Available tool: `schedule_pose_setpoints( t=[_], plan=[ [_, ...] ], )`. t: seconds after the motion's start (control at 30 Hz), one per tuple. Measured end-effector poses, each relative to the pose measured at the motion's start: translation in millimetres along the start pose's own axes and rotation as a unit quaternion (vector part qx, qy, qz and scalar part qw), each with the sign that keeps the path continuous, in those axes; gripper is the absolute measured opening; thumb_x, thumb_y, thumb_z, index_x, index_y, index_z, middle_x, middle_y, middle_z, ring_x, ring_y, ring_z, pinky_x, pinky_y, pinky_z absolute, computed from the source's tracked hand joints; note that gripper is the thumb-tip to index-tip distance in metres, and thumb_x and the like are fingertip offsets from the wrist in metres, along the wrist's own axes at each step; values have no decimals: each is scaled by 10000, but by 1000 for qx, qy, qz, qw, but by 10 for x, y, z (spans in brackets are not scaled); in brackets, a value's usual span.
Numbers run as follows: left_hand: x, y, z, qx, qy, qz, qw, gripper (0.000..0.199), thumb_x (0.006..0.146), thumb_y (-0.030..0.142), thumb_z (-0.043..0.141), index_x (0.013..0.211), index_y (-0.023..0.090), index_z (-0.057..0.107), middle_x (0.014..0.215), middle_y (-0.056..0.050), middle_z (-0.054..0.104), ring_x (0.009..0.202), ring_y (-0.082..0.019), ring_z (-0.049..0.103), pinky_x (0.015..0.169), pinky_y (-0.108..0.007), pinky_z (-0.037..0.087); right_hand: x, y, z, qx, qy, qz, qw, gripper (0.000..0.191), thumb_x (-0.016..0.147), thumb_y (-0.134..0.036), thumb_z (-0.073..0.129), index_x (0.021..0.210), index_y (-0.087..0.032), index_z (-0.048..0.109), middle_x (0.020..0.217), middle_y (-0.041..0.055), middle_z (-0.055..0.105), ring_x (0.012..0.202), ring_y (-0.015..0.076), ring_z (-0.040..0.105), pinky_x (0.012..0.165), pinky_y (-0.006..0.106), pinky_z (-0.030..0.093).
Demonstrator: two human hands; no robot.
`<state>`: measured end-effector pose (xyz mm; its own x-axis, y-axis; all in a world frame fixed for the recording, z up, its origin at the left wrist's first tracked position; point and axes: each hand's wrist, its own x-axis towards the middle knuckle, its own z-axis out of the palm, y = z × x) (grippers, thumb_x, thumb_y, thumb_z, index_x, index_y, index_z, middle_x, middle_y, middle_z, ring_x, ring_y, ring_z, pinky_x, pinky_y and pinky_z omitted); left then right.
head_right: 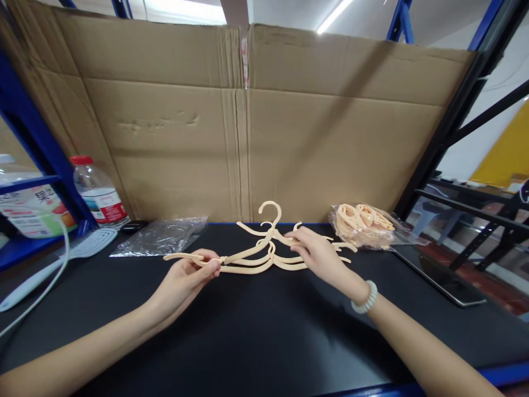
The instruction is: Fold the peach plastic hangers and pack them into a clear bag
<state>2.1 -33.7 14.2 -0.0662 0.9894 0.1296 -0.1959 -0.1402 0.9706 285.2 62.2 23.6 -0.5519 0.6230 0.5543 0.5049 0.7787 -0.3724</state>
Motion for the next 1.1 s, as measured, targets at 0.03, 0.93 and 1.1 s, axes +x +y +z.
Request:
schedule_pose_setpoints(
  t=[0.03,0.93,1.1],
  plan=[
    [13,-18,-41,-19,4,-6,1000,221,689,295,809,779,163,656,718,19,592,697,-106,531,706,-232,443,-54,-15,20,-2,3,-8,1000,178,939,-244,443,1058,-214,572,928,72,622,814,191,604,740,329,491],
    [-76,-6,-86,-171,-120,-166,964,171,773,210,747,767,162,584,902,-26,604,816,-148,594,781,-284,510,-245,-103,37,-29,47,-75,996,138,905,-130,503,962,-228,582,938,40,674,824,175,647,712,271,508],
    [-118,-16,-60,-149,-77,-160,973,140,756,170,753,743,149,614,817,-19,619,739,-125,595,729,-236,507,-258,-155,54,-55,63,-98,992,134,900,-112,500,942,-221,567,871,40,664,780,177,633,679,280,499]
  ],
)
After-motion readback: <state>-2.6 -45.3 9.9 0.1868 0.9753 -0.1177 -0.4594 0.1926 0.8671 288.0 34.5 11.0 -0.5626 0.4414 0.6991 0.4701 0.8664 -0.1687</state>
